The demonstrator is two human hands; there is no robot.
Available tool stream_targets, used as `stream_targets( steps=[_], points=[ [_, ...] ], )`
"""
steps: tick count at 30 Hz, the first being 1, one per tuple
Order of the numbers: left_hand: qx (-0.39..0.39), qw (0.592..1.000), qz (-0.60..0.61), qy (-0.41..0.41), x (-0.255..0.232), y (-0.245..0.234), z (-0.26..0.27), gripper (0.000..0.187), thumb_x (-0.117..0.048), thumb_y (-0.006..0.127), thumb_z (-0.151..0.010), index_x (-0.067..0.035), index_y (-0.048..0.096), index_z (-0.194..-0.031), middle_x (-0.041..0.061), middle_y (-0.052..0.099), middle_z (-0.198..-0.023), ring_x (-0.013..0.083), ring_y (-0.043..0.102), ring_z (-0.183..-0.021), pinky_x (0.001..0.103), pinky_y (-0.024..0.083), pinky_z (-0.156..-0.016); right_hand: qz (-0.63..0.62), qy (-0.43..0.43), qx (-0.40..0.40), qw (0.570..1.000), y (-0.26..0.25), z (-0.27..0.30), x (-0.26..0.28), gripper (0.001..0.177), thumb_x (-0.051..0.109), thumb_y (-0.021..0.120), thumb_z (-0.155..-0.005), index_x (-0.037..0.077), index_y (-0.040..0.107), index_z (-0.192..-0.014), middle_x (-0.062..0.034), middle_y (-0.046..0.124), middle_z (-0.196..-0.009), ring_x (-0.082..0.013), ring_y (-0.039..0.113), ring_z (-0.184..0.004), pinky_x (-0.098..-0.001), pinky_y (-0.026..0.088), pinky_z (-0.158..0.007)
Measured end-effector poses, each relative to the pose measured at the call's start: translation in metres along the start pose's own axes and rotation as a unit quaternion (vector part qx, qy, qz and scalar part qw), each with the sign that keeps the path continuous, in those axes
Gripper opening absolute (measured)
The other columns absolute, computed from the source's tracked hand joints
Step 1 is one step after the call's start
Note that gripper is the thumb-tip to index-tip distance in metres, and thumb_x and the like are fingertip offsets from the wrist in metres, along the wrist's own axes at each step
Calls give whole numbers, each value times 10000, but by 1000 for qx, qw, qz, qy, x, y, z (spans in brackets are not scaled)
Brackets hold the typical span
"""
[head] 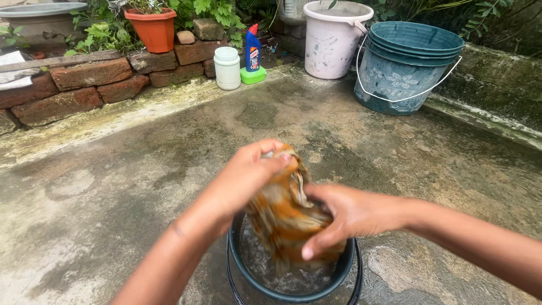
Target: The person rinses a patterned cloth in a bucket of soapy water, wrings it out, and then uses the wet cloth to scrub a concrete floor surface by hand.
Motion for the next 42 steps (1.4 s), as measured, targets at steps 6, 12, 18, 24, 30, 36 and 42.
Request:
stream_targets(
  steps=[6, 12, 18, 24, 30, 36, 42],
  points=[
    [-7, 980, 105, -168, -26, 13, -1, 250, -298, 588, -946, -99, 662, -1078, 63, 695, -987, 182, 645, -943, 371, 557, -805, -70, -66, 102, 990, 42, -31, -40, 668, 388, 835, -804, 41, 638, -1339, -101, 682, -1341, -197, 639, -1264, -347, 493, -1087],
    [-77, 972, 139, -173, -27, 1, 2, 262, -313, 626, -946, -152, 689, -1143, 57, 707, -1104, 192, 651, -1089, 407, 535, -873, 89, 48, 116, 988, 53, -50, -63, 369, 366, 688, -939, 85, 748, -1170, -64, 780, -1022, -189, 742, -942, -354, 597, -867],
    [-9, 944, -285, -166, -11, -10, 12, 352, -348, 584, -1017, -14, 695, -1034, 203, 717, -993, 413, 705, -949, 442, 594, -817, 168, 75, -65, 981, 9, -26, -36, 272, 212, 719, -862, 101, 711, -1110, -71, 776, -983, -156, 739, -884, -327, 601, -830],
    [-21, 911, -411, 4, 51, 30, 27, 245, -150, 652, -871, 26, 710, -1032, 245, 680, -1106, 407, 684, -1047, 440, 548, -938, 202, 92, -201, 954, -12, -5, -7, 412, 187, 772, -791, 117, 650, -1178, -82, 758, -999, -205, 740, -885, -345, 625, -819],
    [48, 819, -565, -84, 103, 51, 24, 345, -143, 709, -844, 47, 686, -1132, 236, 582, -1265, 370, 552, -1244, 429, 517, -981, 264, 177, -64, 946, 21, -33, -23, 727, 156, 822, -778, 164, 490, -1424, -93, 663, -1244, -231, 695, -1104, -334, 571, -977],
    [178, 752, -621, -130, 157, 60, 7, 250, -163, 604, -954, -46, 755, -1116, 187, 740, -1159, 330, 719, -1087, 442, 575, -929, 383, 212, 79, 896, 50, -74, -58, 542, 73, 756, -832, 53, 578, -1344, -180, 635, -1295, -311, 639, -1201, -388, 535, -1005],
    [225, 761, -586, -161, 204, 63, -5, 246, -112, 616, -935, 4, 770, -1089, 211, 725, -1179, 354, 718, -1098, 451, 577, -929, 424, 261, 90, 862, 67, -105, -108, 408, 4, 732, -809, 36, 704, -1215, -213, 684, -1236, -329, 685, -1166, -405, 572, -960]
  ],
)
Point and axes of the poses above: each hand's wrist, its own z-axis away from the middle knuckle, its own y-axis out of the palm, x = y × z, the point moved 1 cm from there along -z, towards the middle knuckle
